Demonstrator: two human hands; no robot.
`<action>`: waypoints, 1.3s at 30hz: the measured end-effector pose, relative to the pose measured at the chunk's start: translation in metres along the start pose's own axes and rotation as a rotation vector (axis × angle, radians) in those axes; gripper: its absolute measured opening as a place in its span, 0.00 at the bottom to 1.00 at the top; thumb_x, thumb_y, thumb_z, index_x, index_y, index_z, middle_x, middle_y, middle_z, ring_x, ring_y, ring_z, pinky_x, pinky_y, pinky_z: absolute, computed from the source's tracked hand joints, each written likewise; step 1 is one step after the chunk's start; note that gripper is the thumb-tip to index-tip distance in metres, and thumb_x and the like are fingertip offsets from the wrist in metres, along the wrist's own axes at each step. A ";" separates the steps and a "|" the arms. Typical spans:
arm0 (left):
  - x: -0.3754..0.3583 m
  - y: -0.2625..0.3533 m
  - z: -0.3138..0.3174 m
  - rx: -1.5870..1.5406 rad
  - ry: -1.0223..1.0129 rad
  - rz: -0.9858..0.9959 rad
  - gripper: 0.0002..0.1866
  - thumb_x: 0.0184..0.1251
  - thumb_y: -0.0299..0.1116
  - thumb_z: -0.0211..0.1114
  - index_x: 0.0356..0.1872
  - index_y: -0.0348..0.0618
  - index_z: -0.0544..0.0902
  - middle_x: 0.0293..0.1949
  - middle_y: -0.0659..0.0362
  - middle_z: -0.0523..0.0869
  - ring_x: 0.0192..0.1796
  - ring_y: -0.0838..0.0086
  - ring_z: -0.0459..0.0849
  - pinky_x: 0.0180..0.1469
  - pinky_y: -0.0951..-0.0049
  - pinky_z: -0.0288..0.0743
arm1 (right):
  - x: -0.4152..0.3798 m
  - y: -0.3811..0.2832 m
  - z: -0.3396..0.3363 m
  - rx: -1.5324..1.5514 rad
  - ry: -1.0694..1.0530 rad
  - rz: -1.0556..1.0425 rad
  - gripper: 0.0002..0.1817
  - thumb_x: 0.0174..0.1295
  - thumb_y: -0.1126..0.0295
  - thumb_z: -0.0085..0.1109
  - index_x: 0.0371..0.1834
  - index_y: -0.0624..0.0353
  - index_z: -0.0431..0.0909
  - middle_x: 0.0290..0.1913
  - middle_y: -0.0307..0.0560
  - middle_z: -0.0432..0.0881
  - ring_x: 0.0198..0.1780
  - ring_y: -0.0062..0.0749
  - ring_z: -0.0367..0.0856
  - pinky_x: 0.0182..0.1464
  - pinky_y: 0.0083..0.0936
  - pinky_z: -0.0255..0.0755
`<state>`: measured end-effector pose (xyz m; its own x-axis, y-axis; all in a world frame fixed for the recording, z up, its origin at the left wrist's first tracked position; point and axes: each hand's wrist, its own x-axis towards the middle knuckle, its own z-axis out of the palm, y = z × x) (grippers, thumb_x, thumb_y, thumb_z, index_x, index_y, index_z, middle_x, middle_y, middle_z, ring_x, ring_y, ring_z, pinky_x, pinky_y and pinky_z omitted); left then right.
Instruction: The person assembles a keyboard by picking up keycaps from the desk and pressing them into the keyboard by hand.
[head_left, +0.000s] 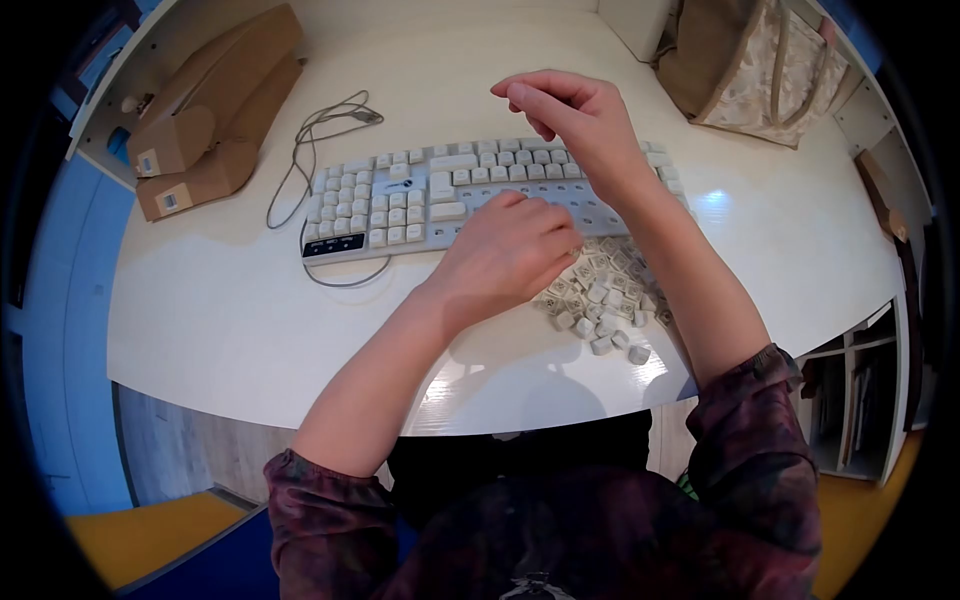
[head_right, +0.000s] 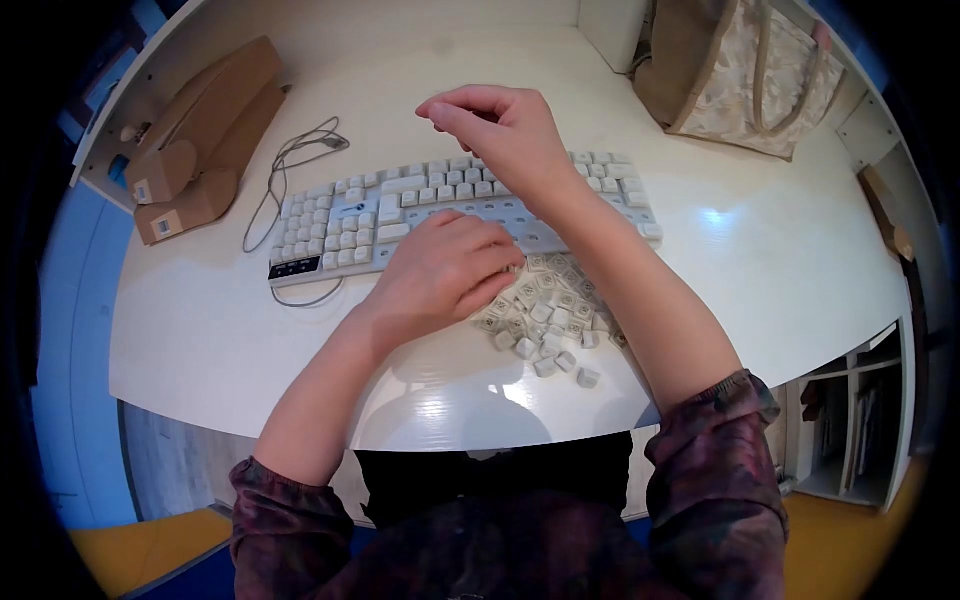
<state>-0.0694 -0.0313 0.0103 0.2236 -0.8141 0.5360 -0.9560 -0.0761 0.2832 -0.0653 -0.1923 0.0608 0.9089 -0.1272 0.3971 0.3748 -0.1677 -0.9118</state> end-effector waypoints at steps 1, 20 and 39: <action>0.001 0.000 -0.002 -0.052 0.029 -0.063 0.07 0.64 0.31 0.68 0.42 0.44 0.84 0.38 0.62 0.83 0.42 0.68 0.81 0.48 0.67 0.74 | 0.000 0.001 0.000 0.001 -0.003 0.006 0.12 0.66 0.65 0.64 0.44 0.61 0.88 0.28 0.32 0.77 0.29 0.15 0.66 0.32 0.16 0.61; -0.004 -0.036 -0.034 -1.372 0.549 -0.588 0.13 0.76 0.39 0.62 0.52 0.42 0.82 0.39 0.65 0.83 0.39 0.82 0.78 0.47 0.78 0.74 | -0.008 0.006 0.011 -0.016 -0.162 -0.174 0.13 0.62 0.73 0.67 0.49 0.58 0.87 0.36 0.33 0.82 0.30 0.09 0.73 0.32 0.11 0.67; -0.005 -0.032 -0.037 -1.361 0.497 -0.522 0.16 0.76 0.40 0.58 0.56 0.41 0.78 0.41 0.63 0.83 0.41 0.80 0.77 0.51 0.75 0.72 | -0.013 -0.007 0.015 -0.140 -0.106 -0.364 0.12 0.56 0.79 0.69 0.44 0.61 0.86 0.38 0.37 0.80 0.27 0.12 0.73 0.31 0.13 0.68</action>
<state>-0.0324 -0.0037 0.0279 0.7701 -0.5763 0.2736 0.0760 0.5087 0.8576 -0.0769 -0.1753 0.0604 0.7379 0.0650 0.6717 0.6538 -0.3155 -0.6877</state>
